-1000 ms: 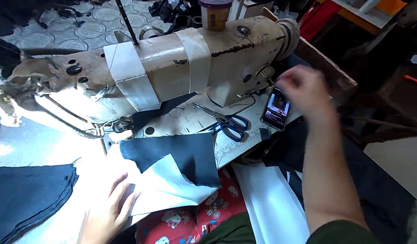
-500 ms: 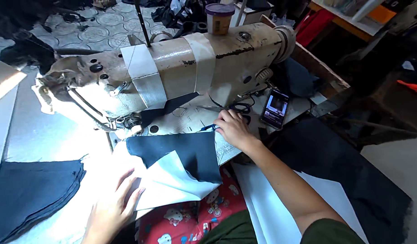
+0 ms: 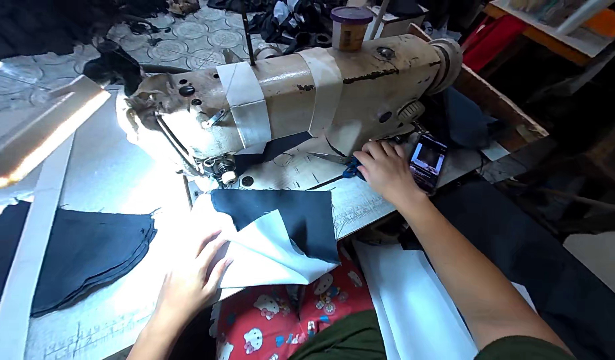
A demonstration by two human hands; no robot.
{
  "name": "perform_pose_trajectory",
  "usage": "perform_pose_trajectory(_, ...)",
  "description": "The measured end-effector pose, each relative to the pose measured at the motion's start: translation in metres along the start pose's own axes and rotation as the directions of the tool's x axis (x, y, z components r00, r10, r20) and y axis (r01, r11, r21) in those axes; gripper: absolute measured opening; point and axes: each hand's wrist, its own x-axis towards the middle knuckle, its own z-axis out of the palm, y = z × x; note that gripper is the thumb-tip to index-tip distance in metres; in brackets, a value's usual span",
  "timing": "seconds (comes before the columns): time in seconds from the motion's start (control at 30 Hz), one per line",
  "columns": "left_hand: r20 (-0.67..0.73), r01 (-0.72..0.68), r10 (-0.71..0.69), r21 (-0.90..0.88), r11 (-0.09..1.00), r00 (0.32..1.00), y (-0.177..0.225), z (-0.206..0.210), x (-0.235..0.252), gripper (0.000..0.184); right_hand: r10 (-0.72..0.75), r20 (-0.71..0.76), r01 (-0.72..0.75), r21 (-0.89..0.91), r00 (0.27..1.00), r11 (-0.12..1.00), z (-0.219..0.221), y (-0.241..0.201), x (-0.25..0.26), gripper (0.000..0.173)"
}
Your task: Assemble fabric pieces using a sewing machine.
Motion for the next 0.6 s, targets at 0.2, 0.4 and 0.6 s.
perform_pose_trajectory(0.2, 0.054, 0.031, -0.029, -0.03, 0.999, 0.998, 0.022, 0.003, 0.011, 0.046, -0.116, 0.074, 0.056, 0.554, 0.991, 0.83, 0.012, -0.104, -0.03, 0.028)
perform_pose_trajectory(0.4, 0.125, 0.005, 0.001, -0.051, 0.999, 0.992, 0.038, -0.003, 0.023, 0.041, -0.208, 0.403, -0.195, 0.754, 0.891, 0.628, -0.017, -0.133, -0.027, 0.063)
perform_pose_trajectory(0.6, 0.024, -0.019, 0.019, 0.014, 1.0, 1.0, 0.047, -0.003, 0.033, 0.03, -0.538, 0.259, 0.184, 0.75, 0.802, 0.636, -0.004, -0.144, -0.056, 0.031)
